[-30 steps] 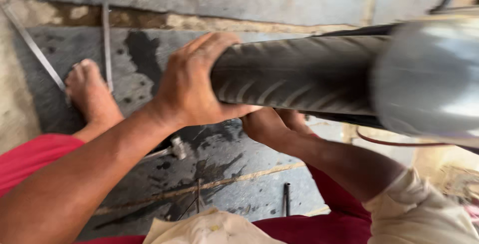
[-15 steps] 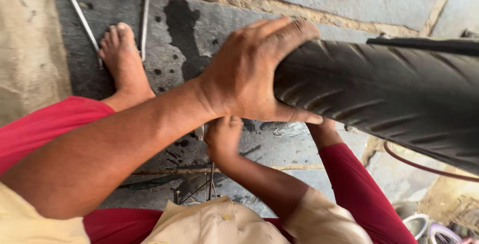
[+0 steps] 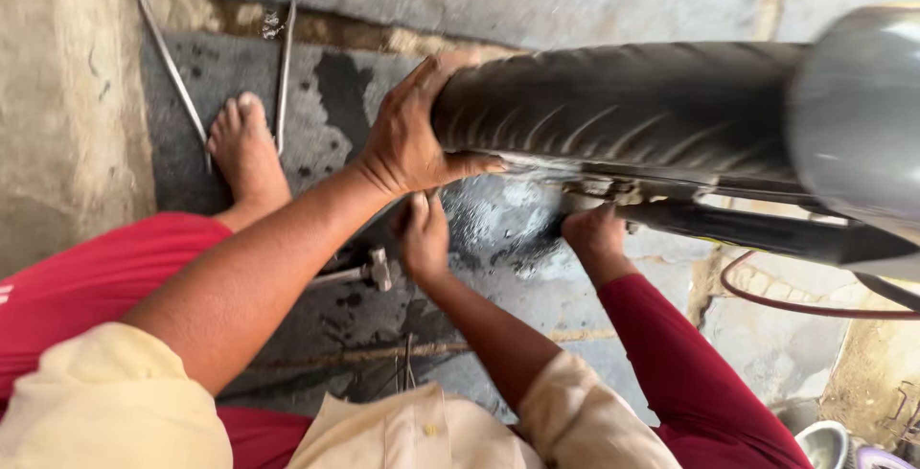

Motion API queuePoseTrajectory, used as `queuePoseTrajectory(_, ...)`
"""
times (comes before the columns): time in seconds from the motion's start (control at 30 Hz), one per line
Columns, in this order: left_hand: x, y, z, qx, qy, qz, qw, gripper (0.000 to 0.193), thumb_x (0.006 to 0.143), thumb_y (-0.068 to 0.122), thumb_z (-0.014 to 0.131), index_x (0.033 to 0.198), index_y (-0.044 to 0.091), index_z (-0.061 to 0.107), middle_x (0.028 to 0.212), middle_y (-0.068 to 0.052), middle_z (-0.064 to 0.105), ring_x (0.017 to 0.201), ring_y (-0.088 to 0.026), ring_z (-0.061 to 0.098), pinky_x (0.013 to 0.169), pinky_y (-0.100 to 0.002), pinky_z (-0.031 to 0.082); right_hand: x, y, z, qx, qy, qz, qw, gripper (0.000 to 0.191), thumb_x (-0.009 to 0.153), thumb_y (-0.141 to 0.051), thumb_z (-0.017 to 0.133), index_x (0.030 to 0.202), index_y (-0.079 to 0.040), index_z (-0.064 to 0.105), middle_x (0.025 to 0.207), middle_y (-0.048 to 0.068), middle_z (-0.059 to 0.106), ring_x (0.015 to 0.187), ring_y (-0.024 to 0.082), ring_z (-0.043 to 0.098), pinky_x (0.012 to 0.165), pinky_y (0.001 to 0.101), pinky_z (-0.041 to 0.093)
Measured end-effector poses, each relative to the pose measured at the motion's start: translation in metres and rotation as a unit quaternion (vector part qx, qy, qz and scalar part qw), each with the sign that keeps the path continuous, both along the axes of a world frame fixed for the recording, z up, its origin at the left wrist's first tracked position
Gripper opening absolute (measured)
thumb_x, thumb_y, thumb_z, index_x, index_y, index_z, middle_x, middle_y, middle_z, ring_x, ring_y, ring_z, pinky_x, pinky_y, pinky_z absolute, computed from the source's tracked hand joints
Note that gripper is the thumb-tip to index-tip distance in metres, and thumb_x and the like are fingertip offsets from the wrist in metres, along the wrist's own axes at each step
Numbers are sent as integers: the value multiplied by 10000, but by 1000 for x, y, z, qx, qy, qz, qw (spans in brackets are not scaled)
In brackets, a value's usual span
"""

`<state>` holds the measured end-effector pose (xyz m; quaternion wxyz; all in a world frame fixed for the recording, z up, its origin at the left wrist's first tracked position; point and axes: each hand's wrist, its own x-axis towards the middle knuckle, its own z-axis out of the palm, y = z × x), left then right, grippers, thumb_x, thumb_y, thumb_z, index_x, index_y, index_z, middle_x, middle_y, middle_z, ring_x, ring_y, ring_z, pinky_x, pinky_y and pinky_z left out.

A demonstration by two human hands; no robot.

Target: The person sits on the ground beside a motorcycle and works on the front wheel, holding the tire steady with one hand while using a spanner and a metal rod on the wheel hub and rim area. They reposition around the wheel and continue loosening and prying at the wheel components.

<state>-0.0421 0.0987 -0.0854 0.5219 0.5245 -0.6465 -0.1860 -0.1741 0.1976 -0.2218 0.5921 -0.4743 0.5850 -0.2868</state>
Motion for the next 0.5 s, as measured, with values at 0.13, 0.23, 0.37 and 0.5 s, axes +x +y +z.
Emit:
queuePoseTrajectory(0.13,2,0,13,-3,-31,-4,999,798,932,701,815,1341,80,526,1241,-125,665,1170,-310,720,1074,-434,599,-95,-16,-6,-94,191,160,964,360,1154,-322,478,1100,16,588,760,184,600,712,358,574,668,519,530)
queuePoseTrajectory(0.23,-4,-14,38,28,-81,-3,996,931,843,804,789,1329,57,517,1170,-155,655,1072,-314,731,975,-462,600,-142,-30,-3,-106,358,381,845,384,1085,-342,442,1314,-39,499,825,195,671,680,375,689,603,527,536)
queuePoseTrajectory(0.37,-3,-24,68,-26,-104,-35,994,1034,782,779,805,1406,25,471,1226,-202,651,1096,-354,713,987,-471,584,-154,-53,58,-281,346,430,785,331,1064,-287,488,1255,-18,501,933,243,691,750,417,681,594,506,546)
queuePoseTrajectory(0.5,11,-25,73,-8,-126,-68,990,998,791,713,846,1454,75,461,1315,-181,666,1173,-366,703,1046,-484,565,-161,-95,139,-265,459,476,702,318,1005,-254,475,1294,-136,534,804,125,705,659,322,711,504,450,536)
